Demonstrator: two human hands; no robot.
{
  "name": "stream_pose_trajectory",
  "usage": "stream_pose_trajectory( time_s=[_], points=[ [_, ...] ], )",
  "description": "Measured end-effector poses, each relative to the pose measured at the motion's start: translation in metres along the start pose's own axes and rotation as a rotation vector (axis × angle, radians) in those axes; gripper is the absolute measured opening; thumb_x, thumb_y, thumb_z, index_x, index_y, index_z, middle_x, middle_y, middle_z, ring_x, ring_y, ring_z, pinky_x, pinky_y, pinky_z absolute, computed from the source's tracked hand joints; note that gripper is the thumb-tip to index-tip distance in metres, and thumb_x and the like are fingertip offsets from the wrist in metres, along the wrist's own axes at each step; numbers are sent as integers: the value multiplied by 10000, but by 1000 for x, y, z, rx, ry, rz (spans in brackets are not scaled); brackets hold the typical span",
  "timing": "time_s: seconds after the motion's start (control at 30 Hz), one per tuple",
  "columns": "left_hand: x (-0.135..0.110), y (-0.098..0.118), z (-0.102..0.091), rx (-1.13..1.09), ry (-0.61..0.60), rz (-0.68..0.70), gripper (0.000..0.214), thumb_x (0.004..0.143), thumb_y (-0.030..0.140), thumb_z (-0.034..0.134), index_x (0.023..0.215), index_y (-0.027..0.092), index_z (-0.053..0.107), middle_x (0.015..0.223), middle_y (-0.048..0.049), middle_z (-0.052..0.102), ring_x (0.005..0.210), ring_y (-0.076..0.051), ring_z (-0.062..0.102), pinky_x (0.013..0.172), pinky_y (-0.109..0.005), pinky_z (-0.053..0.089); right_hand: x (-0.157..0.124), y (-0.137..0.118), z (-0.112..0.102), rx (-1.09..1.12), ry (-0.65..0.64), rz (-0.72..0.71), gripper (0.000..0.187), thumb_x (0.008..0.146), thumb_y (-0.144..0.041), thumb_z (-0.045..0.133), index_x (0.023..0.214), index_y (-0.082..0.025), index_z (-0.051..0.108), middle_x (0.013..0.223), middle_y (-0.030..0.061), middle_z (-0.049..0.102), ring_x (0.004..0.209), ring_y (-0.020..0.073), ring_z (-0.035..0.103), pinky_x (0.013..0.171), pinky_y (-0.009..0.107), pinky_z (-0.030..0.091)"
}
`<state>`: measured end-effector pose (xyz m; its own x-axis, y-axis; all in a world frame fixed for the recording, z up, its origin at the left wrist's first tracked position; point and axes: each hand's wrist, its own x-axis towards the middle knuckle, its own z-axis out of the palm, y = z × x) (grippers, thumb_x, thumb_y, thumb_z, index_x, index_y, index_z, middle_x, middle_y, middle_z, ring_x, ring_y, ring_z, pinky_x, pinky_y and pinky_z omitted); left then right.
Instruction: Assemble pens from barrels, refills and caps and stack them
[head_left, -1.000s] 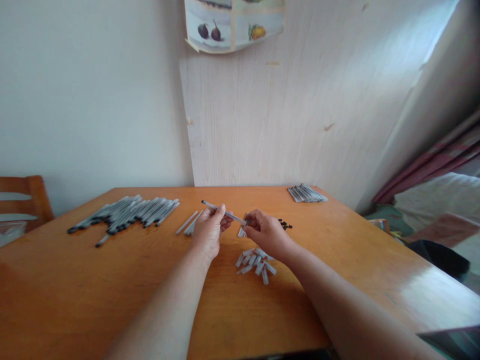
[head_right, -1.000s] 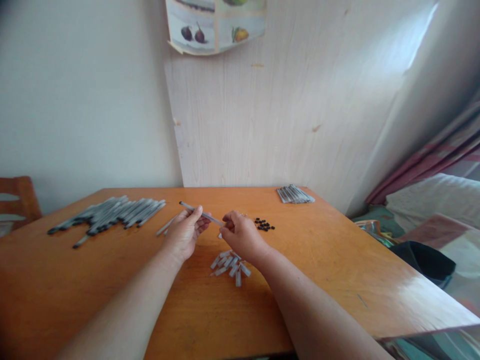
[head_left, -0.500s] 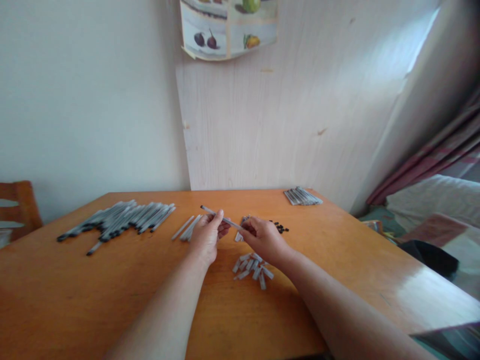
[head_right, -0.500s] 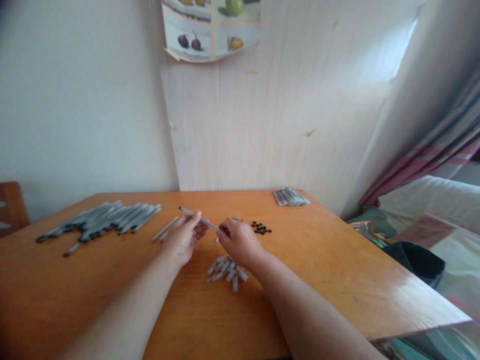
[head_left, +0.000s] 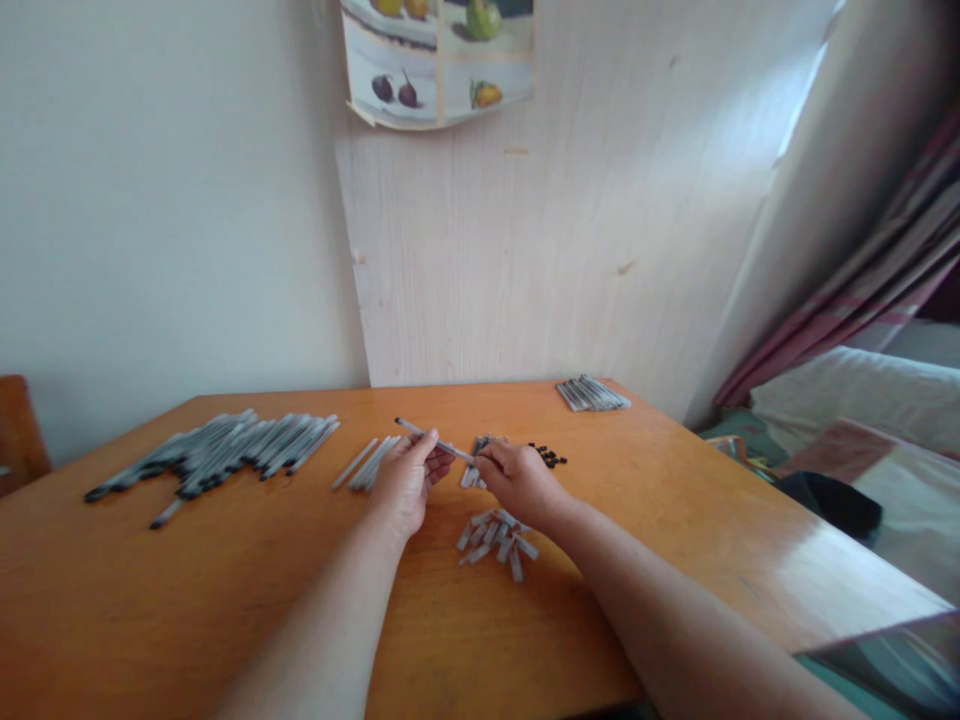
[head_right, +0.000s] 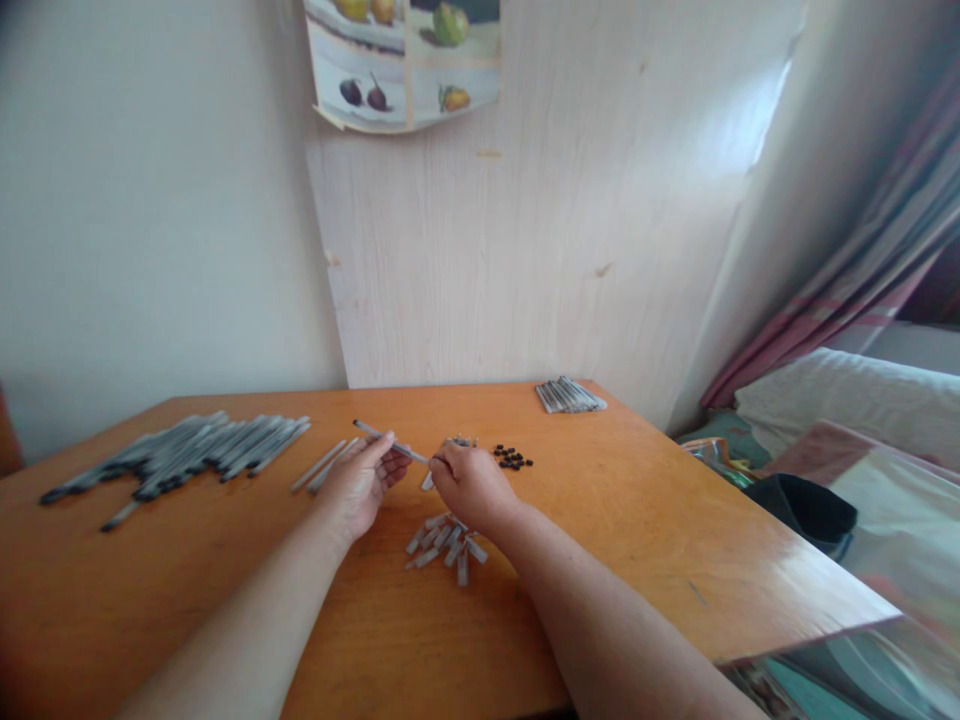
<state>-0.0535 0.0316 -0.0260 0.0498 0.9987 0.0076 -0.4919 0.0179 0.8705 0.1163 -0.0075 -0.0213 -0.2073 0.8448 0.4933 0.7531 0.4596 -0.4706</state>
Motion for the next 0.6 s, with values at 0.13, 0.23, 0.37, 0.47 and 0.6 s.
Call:
stream_pose_trajectory(
  time_s=[0.13,0.23,0.37,0.47,0.6],
  points=[
    [2,-3,-2,24,37,11,308,667,335,763,801,161,547,682,-16,668,593,-129,651,564,-223,487,-1,1,0,43,20,-9,204,920,-260,455,800,-187,603,707,8,624,620,110,528,579,215,328],
    [3,-4,-2,34,54,13,325,667,351,769,799,163,538,667,-14,663,581,-128,647,550,-217,479,-2,3,2,61,54,21,124,887,-252,507,924,-189,606,771,15,649,653,117,551,609,216,365],
    [3,-5,-2,30,63,2,327,665,350,774,787,166,533,655,-7,655,571,-125,642,544,-217,476,-1,2,3,30,59,13,126,843,-244,566,950,-189,604,818,27,652,694,124,563,647,225,393],
    [4,-5,-2,30,66,-4,331,662,357,778,781,165,536,658,-6,654,574,-124,642,544,-218,476,-1,1,3,-12,49,-17,94,844,-251,572,906,-191,609,827,32,640,718,127,560,659,227,392],
    [4,-6,-2,26,64,-16,331,663,364,780,778,163,544,663,-7,655,582,-118,642,549,-212,477,-1,0,2,-49,53,-50,90,865,-255,553,878,-190,614,827,34,626,719,128,550,649,226,374]
  ],
)
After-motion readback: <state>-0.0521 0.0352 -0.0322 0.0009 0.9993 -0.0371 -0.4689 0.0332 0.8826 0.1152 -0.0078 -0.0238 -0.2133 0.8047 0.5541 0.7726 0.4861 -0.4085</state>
